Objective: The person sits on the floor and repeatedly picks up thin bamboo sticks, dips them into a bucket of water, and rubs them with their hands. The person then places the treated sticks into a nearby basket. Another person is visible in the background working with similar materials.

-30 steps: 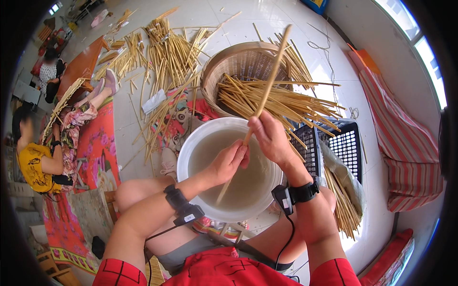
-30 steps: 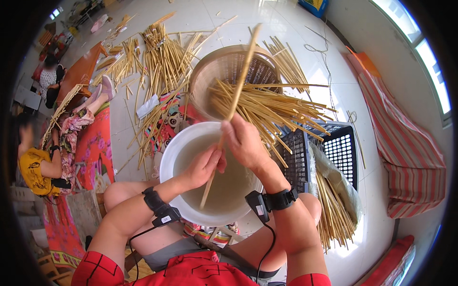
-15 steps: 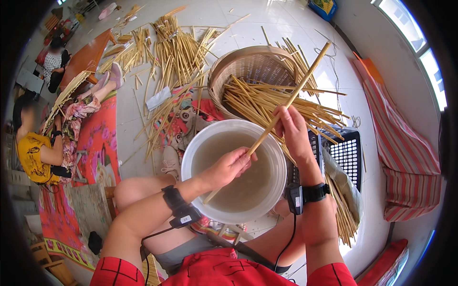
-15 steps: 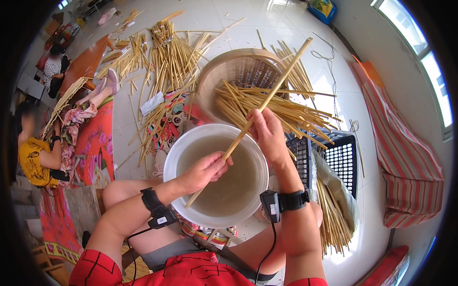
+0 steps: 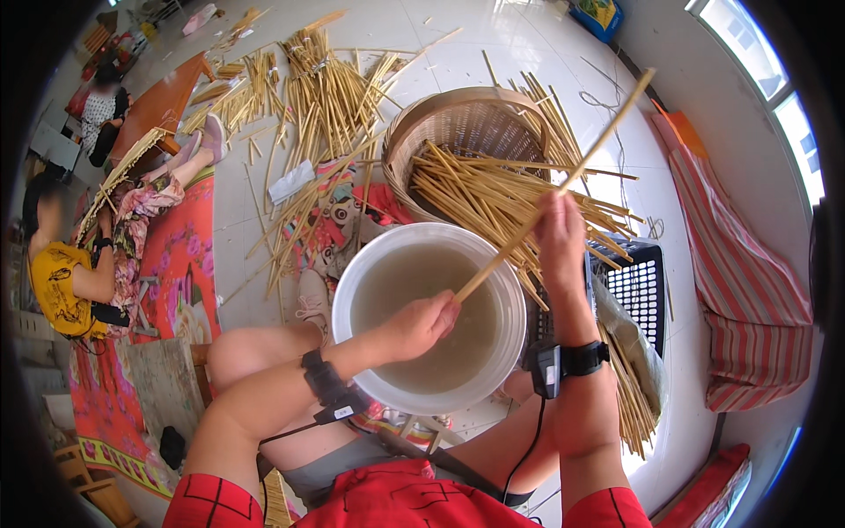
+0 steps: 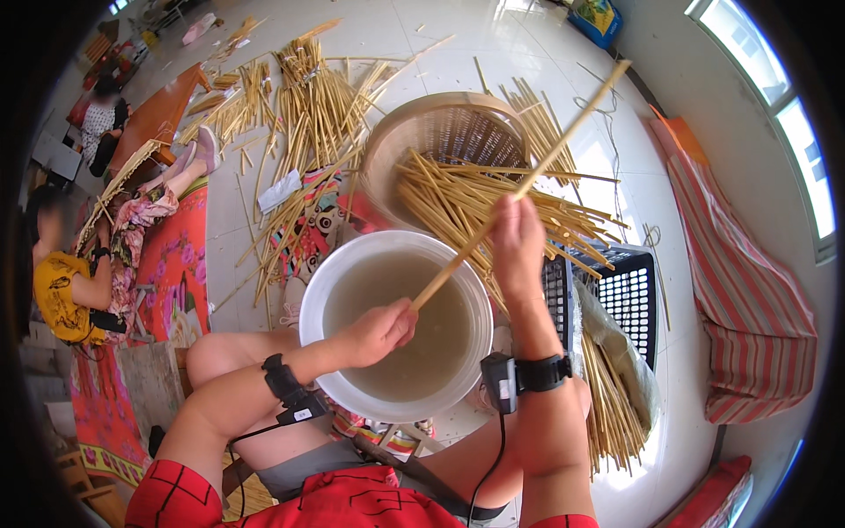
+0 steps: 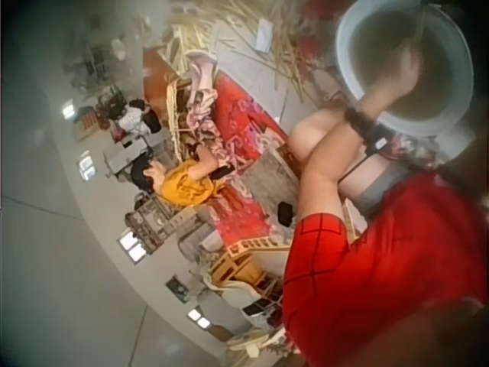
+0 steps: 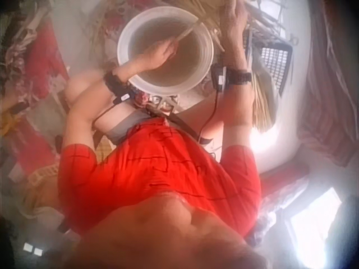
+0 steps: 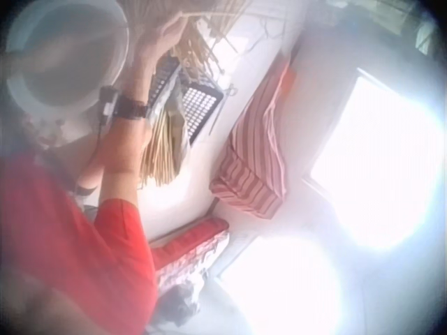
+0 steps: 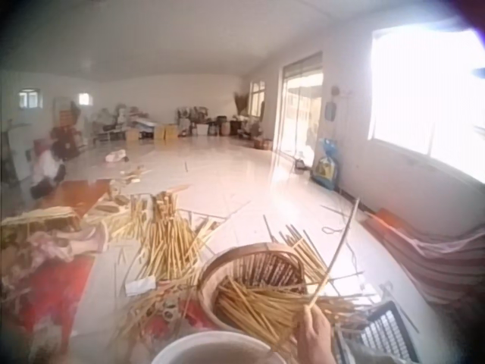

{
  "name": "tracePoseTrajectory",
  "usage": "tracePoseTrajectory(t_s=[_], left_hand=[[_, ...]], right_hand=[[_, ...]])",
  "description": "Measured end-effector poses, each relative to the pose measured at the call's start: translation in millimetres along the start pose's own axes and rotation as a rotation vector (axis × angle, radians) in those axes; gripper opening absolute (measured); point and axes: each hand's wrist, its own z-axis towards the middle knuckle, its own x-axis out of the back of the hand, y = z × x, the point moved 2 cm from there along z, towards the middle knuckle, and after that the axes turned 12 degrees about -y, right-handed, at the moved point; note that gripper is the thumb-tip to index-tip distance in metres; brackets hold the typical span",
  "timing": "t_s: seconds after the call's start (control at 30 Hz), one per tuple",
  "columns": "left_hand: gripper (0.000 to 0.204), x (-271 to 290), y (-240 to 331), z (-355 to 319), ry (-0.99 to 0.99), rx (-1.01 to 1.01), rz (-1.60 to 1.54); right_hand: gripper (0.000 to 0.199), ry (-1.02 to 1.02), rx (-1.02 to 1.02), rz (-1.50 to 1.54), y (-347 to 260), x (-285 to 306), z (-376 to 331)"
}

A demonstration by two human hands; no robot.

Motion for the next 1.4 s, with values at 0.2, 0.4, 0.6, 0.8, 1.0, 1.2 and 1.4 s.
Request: tracePoseTrajectory(t_s=[0.2,0.4,0.6,0.8,1.0,1.2,1.4], left_hand=[[0.022,3,-30,-15,-0.071,0.152,0.365],[0.021,16,-43,-21,-0.149,0.236,0.677],[0.018,11,-46,-24,-0.257,0.249,0.674],[0.017,5,-44,-22,-0.339,0.239,0.718],[0.016,8,-40,-23,-0.351,0.245,0.739],[0.014,5,-37,-24,-0.358,0.244,0.727],[0.007,14,-11,-25,-0.009,0.034,0.750]], right_hand=[[0.034,0.186,0.048,-0.076,2,37,9],[0.031,0.446,0.085,0.193,9,71,15],[0.027,0.545,0.126,0.063,15,74,20],[0.034,0.288,-0.099,-0.128,28,55,22],[0.030,0.469,-0.030,-0.212,18,69,20],[0.017,0.612,0.248,-0.600,-8,49,9],[0.004,-0.113,0.256,-0.327,-7,-16,-5]])
